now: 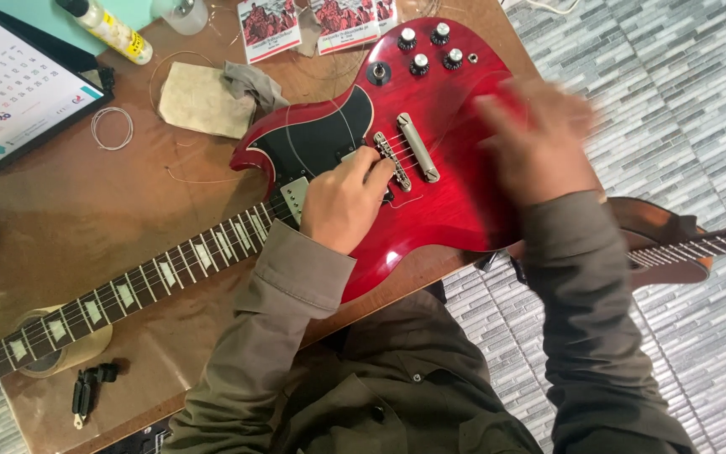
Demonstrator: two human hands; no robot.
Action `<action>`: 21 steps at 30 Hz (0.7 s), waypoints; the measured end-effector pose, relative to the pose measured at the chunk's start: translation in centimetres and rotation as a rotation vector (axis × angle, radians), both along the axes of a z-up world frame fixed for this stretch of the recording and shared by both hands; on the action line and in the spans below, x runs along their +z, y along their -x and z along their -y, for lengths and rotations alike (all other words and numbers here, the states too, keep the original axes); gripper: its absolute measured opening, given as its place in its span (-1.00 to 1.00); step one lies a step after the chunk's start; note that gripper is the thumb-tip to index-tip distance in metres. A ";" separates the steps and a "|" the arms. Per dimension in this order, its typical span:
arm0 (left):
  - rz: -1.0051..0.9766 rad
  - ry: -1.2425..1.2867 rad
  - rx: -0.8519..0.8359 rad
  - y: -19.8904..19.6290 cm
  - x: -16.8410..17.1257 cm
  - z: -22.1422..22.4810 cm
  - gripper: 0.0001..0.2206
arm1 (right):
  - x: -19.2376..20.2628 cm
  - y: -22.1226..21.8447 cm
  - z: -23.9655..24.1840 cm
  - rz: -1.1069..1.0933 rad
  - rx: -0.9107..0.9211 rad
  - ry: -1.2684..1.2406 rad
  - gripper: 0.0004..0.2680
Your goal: Adjusting an electric guitar by removing strings, winding them into coils, and using a string winder tool on the tuning pegs.
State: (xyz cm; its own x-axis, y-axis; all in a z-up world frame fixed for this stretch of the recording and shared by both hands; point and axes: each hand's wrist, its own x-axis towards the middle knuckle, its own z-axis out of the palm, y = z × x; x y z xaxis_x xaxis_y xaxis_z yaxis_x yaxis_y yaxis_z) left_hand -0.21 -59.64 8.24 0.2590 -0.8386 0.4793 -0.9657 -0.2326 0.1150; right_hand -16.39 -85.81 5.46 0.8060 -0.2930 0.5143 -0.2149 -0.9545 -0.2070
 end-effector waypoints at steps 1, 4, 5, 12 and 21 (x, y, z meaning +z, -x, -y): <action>0.014 -0.007 0.000 0.0 -0.1 0.0 -0.78 | 1.4 -0.9 -2.3 -0.059 0.041 0.086 -0.55; -0.010 -0.063 -0.020 -0.1 -0.6 0.2 -0.83 | 1.7 -2.5 -5.1 -0.115 0.122 0.045 -0.50; -0.052 -0.114 -0.032 -0.2 -0.9 0.1 -0.86 | 1.1 -2.8 -5.5 -0.116 0.169 -0.085 -0.55; -0.025 -0.085 -0.032 -0.4 -2.1 0.2 -0.84 | -2.9 -2.5 -1.8 0.032 0.165 0.002 -0.97; 0.127 -0.097 0.001 -2.0 -0.5 -0.7 -0.83 | -7.6 4.0 9.6 -0.105 -0.309 0.473 -0.87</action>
State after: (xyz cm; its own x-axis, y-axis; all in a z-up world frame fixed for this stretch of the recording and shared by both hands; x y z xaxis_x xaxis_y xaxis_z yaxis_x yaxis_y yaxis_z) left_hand 1.82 -58.99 7.70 0.2020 -0.8823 0.4251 -0.9710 -0.2372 -0.0310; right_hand -20.38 -95.40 -2.18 0.7734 -0.2807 0.5683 -0.4949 -0.8276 0.2647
